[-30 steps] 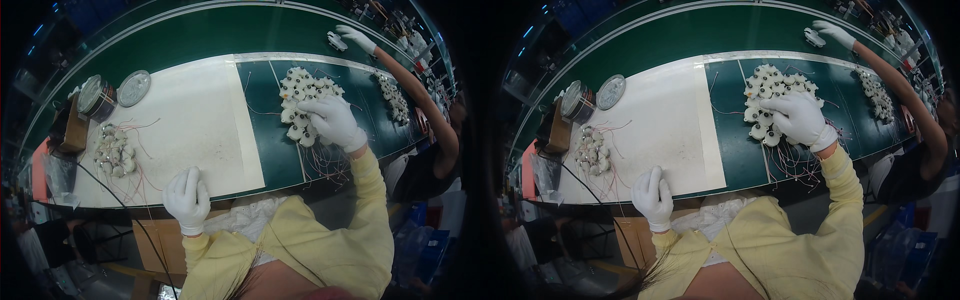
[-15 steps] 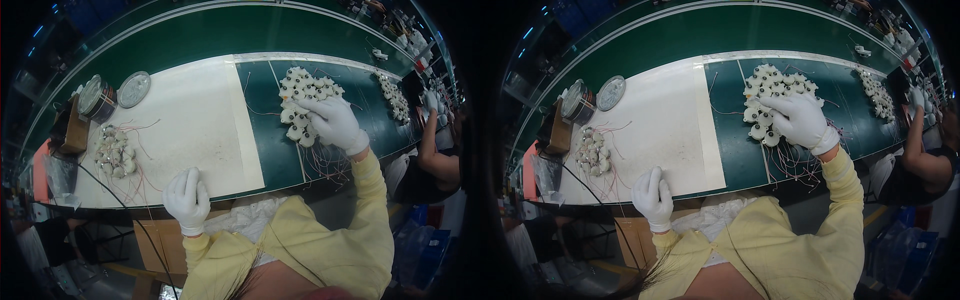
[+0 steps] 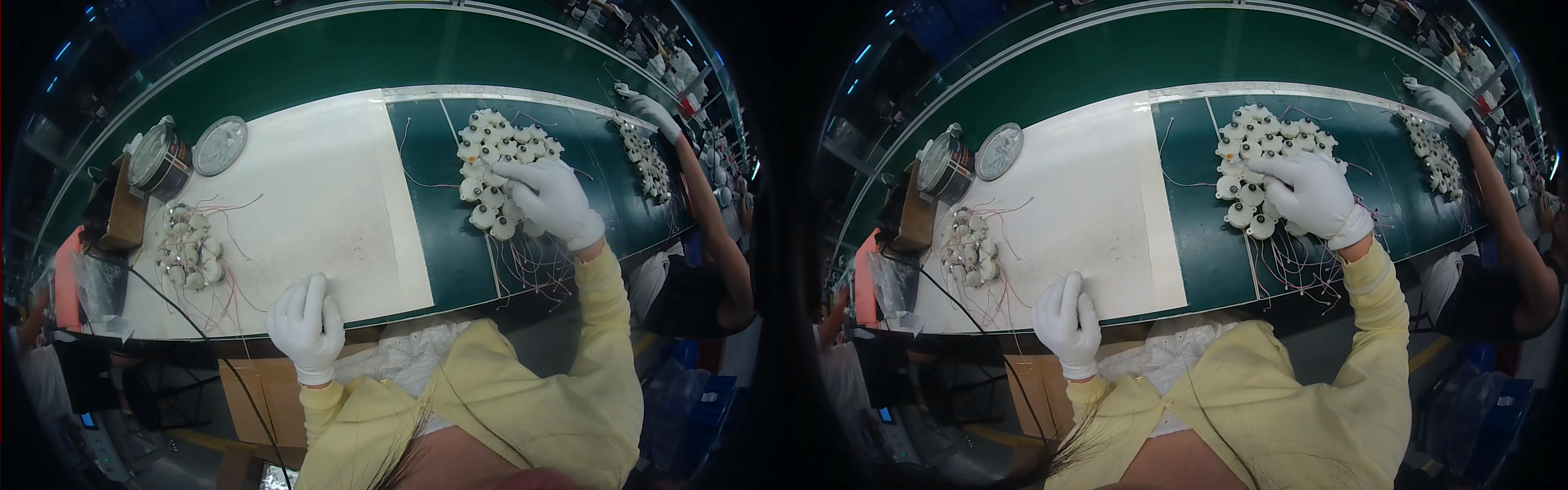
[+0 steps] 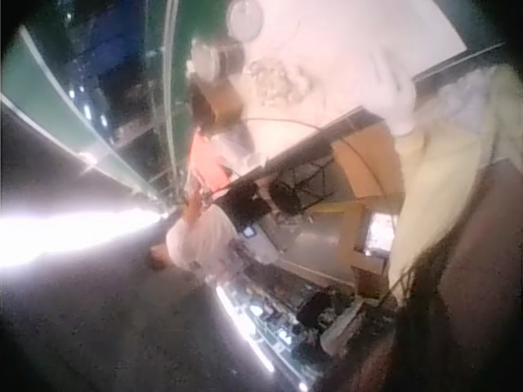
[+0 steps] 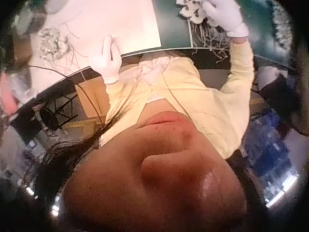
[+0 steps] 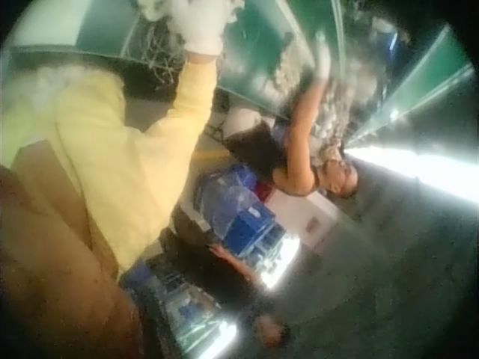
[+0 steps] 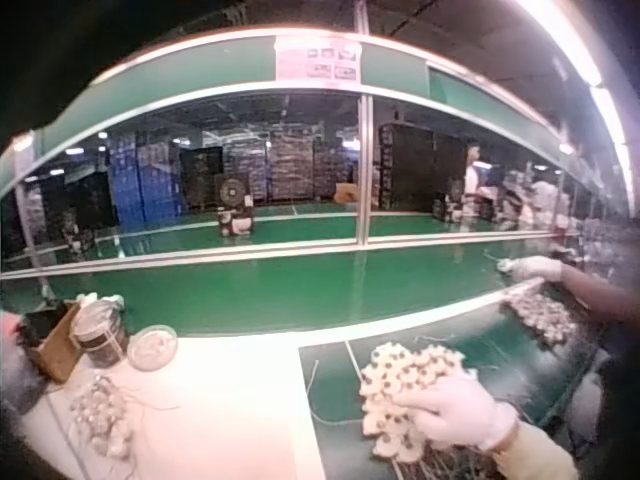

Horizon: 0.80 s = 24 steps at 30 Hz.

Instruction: The person uses a red-handled tool to apply a substance to the center of white circular components arranged on a green mat. They then gather the components and pour small black rings from a plastic bag onto the table.

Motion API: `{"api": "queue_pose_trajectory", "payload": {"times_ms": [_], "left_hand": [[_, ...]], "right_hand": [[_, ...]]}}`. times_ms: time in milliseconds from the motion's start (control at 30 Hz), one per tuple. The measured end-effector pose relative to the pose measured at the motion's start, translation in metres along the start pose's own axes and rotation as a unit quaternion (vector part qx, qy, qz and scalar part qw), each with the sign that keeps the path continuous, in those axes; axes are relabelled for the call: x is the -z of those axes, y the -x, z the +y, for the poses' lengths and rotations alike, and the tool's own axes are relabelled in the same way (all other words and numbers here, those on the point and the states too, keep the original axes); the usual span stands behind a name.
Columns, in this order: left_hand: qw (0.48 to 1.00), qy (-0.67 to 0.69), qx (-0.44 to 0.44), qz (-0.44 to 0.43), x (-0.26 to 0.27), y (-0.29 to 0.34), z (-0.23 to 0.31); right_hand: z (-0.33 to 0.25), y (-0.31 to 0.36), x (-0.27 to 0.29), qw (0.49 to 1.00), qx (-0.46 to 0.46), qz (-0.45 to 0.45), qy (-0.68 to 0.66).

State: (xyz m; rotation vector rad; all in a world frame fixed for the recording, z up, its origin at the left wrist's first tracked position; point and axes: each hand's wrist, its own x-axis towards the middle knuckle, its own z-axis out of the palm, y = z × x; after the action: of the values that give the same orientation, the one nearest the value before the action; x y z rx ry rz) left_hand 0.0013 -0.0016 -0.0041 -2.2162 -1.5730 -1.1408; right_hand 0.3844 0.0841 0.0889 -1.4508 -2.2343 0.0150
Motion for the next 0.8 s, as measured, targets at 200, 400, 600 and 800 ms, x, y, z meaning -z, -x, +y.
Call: {"api": "queue_pose_trajectory", "payload": {"times_ms": [200,400,600,800], "left_hand": [[1.0,0.007,0.003,-0.002,0.001,0.001,-0.001],[1.0,0.02,0.004,-0.007,0.0,0.0,-0.002],[1.0,0.003,-0.003,0.005,0.0,0.001,-0.001],[1.0,0.008,-0.005,-0.002,0.0,0.0,-0.002]], "right_hand": [[-0.002,0.003,0.017,1.0,0.005,-0.011,0.003],[-0.004,-0.003,0.001,1.0,-0.003,-0.009,-0.018],[-0.009,0.003,0.019,0.999,-0.006,-0.038,0.009],[-0.003,0.02,0.031,0.998,-0.037,0.033,-0.026]]}}
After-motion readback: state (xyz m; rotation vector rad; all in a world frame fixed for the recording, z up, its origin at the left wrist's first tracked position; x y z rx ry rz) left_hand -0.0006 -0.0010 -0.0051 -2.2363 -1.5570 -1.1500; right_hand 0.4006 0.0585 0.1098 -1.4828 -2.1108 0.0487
